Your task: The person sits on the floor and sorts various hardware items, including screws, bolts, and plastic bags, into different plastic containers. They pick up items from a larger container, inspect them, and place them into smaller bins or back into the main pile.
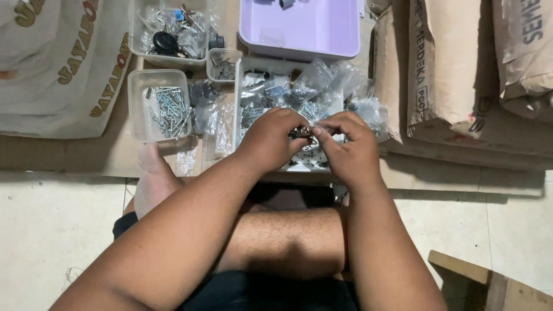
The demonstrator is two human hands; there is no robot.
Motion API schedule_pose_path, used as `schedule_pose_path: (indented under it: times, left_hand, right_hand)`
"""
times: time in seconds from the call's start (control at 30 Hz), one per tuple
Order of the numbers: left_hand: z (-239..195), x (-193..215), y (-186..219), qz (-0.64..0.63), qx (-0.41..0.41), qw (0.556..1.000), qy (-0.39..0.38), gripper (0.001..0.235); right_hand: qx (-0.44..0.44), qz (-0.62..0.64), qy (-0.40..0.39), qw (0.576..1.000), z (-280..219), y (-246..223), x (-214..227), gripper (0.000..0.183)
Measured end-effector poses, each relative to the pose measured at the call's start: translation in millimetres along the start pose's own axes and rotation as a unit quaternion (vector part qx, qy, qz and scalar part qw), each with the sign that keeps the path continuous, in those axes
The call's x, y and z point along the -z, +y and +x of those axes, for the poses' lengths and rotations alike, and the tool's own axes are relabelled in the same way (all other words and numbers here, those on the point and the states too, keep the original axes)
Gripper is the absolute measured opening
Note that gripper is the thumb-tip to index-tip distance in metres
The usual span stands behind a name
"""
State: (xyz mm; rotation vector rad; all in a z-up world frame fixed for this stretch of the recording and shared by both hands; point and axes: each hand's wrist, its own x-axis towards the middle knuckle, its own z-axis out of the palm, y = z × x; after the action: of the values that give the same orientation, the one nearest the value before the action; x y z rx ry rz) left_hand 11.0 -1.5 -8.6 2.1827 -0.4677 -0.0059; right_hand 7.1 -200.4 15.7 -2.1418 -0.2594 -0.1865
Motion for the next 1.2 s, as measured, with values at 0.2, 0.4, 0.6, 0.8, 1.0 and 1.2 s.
schedule_pose_path:
  times: [0.2, 0.4, 0.6, 0.8, 1.0, 1.2]
  left_hand:
    - [4.6, 4.0, -2.9, -0.049, 0.039, 0.998, 0.025, 0.027]
    - [4.8, 8.9, -8.3, -0.088, 0.07, 0.993, 0.029, 0.03]
    - [4.8, 10.0, -1.7, -0.118, 0.084, 0.989, 0.014, 0.028]
    - [1.0, 21.9, 4.8, -0.162, 0.108, 0.981, -0.001, 0.027]
    - [-0.3, 22.7, 4.2, -0.251, 0.136, 0.958, 0.009, 0.031]
    - [0.6, 22.8, -1.0, -0.381, 0.144, 0.913, -0.006, 0.039]
  right_hand:
    - [-0.019, 0.071, 0.078, 0.994, -2.4, -9.9, -7.0, 0.012]
    - [0.061, 0.056, 0.015, 0.996, 12.0, -33.9, 5.5, 0.05]
    - [-0.039, -0.025, -0.007, 0.999, 15.3, -40.5, 2.3, 0.01]
    - [-0.136, 0.117, 0.164, 0.97, 18.9, -43.6, 3.8, 0.016]
    - [-0.019, -0.032, -0.03, 0.999, 11.1, -57.1, 18.3, 0.015]
    - [-0.068, 0.128, 0.052, 0.988, 6.6, -49.6, 24.8, 0.017]
